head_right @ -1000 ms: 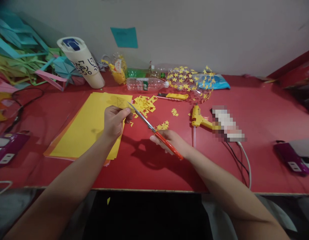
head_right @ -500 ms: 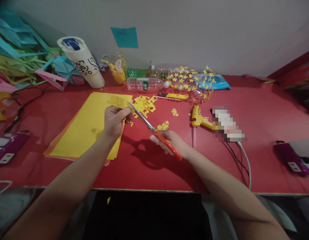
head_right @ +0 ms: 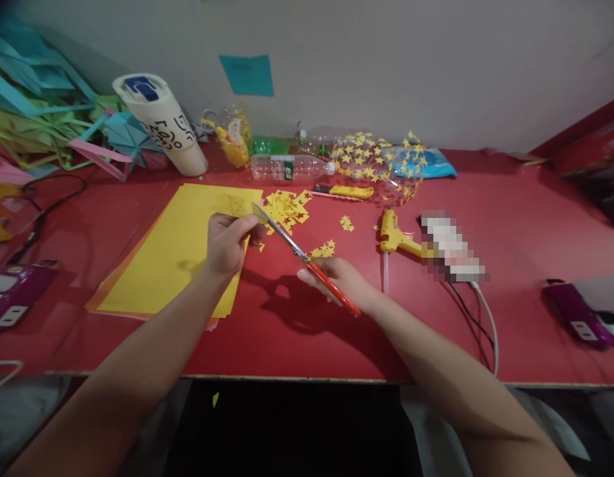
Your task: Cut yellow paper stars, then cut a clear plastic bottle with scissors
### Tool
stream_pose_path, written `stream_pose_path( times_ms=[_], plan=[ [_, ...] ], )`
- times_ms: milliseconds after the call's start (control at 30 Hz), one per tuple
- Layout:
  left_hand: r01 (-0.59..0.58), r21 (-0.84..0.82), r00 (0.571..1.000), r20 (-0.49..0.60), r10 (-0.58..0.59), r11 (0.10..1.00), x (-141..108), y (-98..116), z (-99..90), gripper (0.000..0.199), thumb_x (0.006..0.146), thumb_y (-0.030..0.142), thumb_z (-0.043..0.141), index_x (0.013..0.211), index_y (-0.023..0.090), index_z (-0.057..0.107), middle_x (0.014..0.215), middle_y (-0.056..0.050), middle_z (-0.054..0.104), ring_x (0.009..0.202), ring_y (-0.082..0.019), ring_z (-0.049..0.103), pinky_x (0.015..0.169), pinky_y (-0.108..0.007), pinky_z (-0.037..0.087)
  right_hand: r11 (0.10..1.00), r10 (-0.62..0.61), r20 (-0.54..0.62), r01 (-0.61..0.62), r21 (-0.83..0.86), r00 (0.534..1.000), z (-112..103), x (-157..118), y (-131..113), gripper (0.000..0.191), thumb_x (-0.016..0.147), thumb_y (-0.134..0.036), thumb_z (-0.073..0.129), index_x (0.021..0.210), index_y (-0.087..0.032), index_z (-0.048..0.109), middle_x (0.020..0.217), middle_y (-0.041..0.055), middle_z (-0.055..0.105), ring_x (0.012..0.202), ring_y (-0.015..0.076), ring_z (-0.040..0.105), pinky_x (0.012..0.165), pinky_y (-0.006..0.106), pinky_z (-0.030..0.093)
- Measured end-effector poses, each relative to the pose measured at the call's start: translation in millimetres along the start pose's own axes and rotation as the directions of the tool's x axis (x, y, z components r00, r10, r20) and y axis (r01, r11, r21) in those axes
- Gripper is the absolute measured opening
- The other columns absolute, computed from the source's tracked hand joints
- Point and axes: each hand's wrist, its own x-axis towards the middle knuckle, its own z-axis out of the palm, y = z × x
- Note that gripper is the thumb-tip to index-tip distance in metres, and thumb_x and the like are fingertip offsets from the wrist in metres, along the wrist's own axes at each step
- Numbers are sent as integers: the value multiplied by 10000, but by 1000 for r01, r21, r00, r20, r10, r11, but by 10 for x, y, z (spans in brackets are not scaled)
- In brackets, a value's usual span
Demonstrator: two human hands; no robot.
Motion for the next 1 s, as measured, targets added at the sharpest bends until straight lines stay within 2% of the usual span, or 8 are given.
stream_pose_path(
  times_ms=[100, 267, 533, 600, 767, 1000],
  plan=[
    [11, -6, 1000, 11, -11, 1000, -37, -7, 29, 238, 714, 336, 600, 538, 183, 651, 473, -4, 592, 409, -74, 470, 401, -222, 375, 1000, -24, 1, 24, -15, 1000, 5, -2, 3, 600, 687, -803, 608, 631, -227, 449, 420, -98, 392, 330, 66, 379, 365, 233, 354],
    [111, 45, 988, 103, -116, 993, -118, -12, 108, 309, 803, 401, 542, 574, 198, 580, 534, 6, 559, 482, -88, 497, 479, -231, 446, 998, -49, 18, 48, 26, 999, 12, -9, 27, 566, 752, -770, 582, 663, -221, 478, 417, -106, 384, 330, 56, 355, 381, 230, 372],
    [173, 96, 983, 37, -177, 980, -178, 0, 177, 371, 896, 405, 523, 582, 209, 504, 553, 22, 500, 514, -85, 467, 535, -235, 438, 994, -65, 37, 61, 89, 997, 63, -15, 49, 607, 738, -828, 531, 681, -226, 473, 398, -121, 372, 311, 49, 338, 417, 247, 423],
    [164, 110, 986, -13, -164, 980, -205, -9, 199, 377, 894, 406, 542, 574, 211, 498, 556, 23, 496, 524, -85, 469, 547, -238, 439, 992, -66, 47, 61, 107, 997, 96, -36, 30, 610, 741, -837, 516, 688, -231, 466, 394, -124, 364, 310, 52, 334, 415, 251, 416],
    [64, 149, 992, -113, -47, 987, -282, -67, 245, 385, 895, 442, 561, 578, 227, 519, 561, 14, 510, 559, -110, 481, 562, -271, 439, 991, -83, 50, 77, 113, 995, 156, -71, -3, 575, 779, -802, 515, 680, -242, 429, 402, -118, 369, 333, 63, 350, 419, 247, 400],
    [50, 169, 993, -110, -31, 984, -300, -87, 263, 356, 915, 417, 528, 609, 236, 522, 580, 5, 508, 575, -138, 485, 588, -323, 423, 994, -46, 2, 46, 100, 999, 206, -95, -36, 582, 768, -813, 508, 666, -245, 434, 400, -113, 362, 331, 70, 355, 426, 261, 413]
  ],
)
